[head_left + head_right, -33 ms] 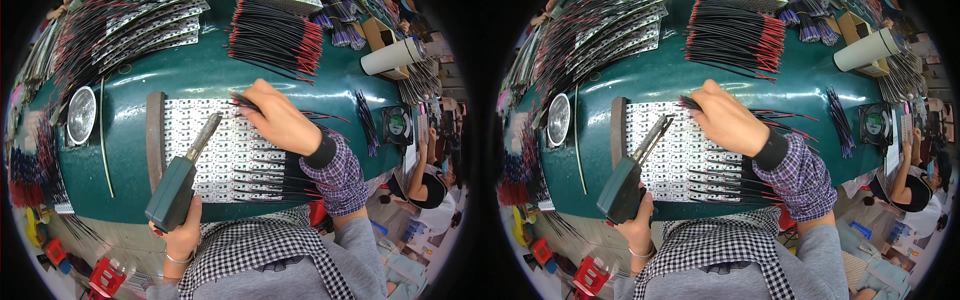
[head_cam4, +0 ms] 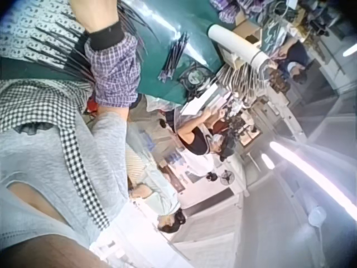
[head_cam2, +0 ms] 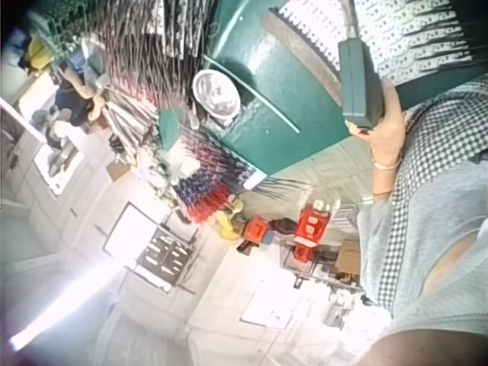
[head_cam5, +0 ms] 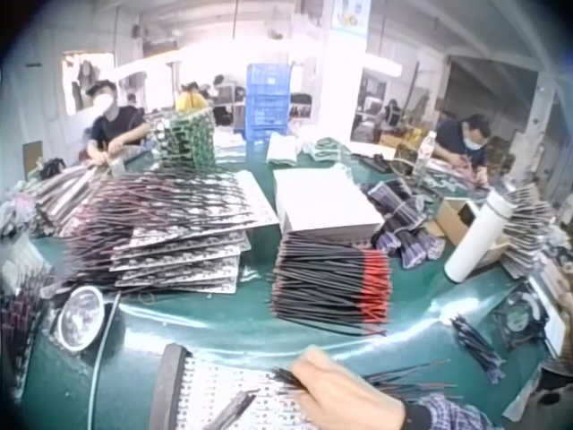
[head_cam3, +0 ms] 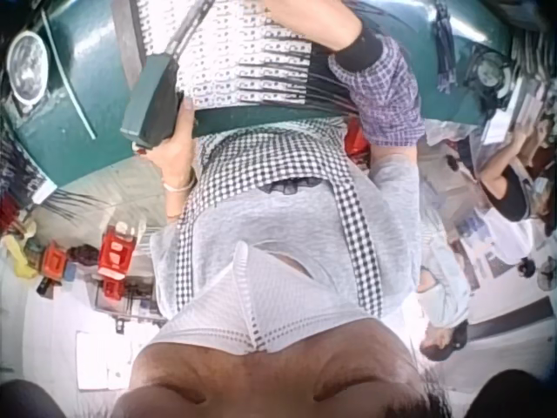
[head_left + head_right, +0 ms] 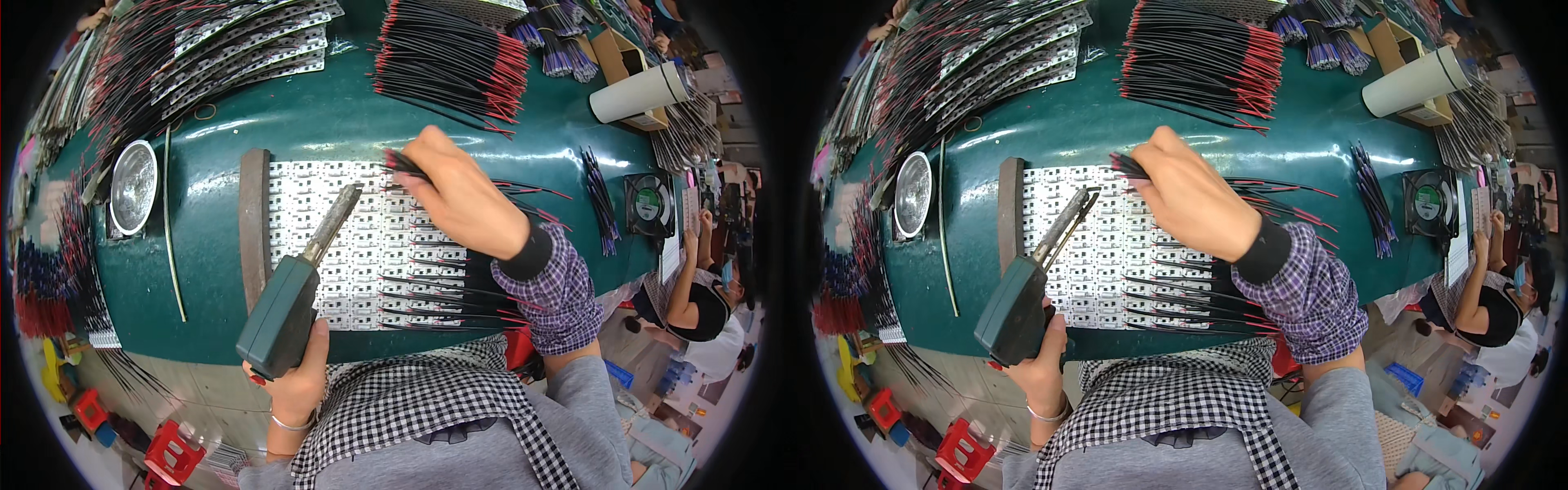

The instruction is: The person attaches wires to circuit board modules by placing the wires onto the board by hand and soldering them with a soldering gun.

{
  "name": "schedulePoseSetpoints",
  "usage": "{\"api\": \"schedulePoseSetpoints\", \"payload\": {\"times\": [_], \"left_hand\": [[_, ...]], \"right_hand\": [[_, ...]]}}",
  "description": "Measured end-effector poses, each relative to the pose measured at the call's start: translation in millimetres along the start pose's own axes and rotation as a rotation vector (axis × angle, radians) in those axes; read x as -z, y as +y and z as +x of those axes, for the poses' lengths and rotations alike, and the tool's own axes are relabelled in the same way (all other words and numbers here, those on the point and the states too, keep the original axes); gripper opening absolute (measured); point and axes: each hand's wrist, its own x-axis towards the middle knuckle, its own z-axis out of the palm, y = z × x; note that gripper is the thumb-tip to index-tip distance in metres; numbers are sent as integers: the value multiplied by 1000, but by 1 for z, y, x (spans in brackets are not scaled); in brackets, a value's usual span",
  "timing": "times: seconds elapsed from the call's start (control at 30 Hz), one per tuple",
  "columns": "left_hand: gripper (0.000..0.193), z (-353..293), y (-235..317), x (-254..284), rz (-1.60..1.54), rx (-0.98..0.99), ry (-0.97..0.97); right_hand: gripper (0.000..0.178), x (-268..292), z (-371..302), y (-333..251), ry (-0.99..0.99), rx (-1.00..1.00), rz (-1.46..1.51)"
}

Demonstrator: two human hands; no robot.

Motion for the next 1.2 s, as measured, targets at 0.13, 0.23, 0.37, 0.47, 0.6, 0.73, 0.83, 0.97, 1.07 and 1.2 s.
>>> {"api": "schedulePoseSetpoints", "payload": {"times": [0.13,0.23,0.37,0.47,0.6,0.73,0.83,0.97,1.07,1.2], "left_hand": [[35,-3,0,4,-2,-4,32],[29,-1,10,2,-59,127,72],[30,-3,11,2,-70,141,75],[30,-5,8,5,-69,168,67],[34,-6,1,6,-18,25,12],[35,-5,3,4,-52,27,5],[35,-4,2,4,-58,18,-37],[35,-2,3,2,-52,-30,-57],[20,-3,10,-3,-92,82,-9],[17,-3,4,-5,-43,7,-18]], "right_hand": [[13,6,-10,-22,157,-48,17],[17,0,-17,-19,105,-54,75],[15,-16,-15,-18,-3,-181,40],[13,-18,-14,-17,-30,-202,-33],[12,-18,-13,-20,-48,-209,-81],[12,-16,-14,-22,-67,-210,-108],[11,-18,-15,-18,-48,-182,-137],[11,-17,-15,-18,-48,-175,-144],[11,-18,-15,-17,-52,-185,-149],[11,-18,-15,-18,-49,-191,-150]]}}
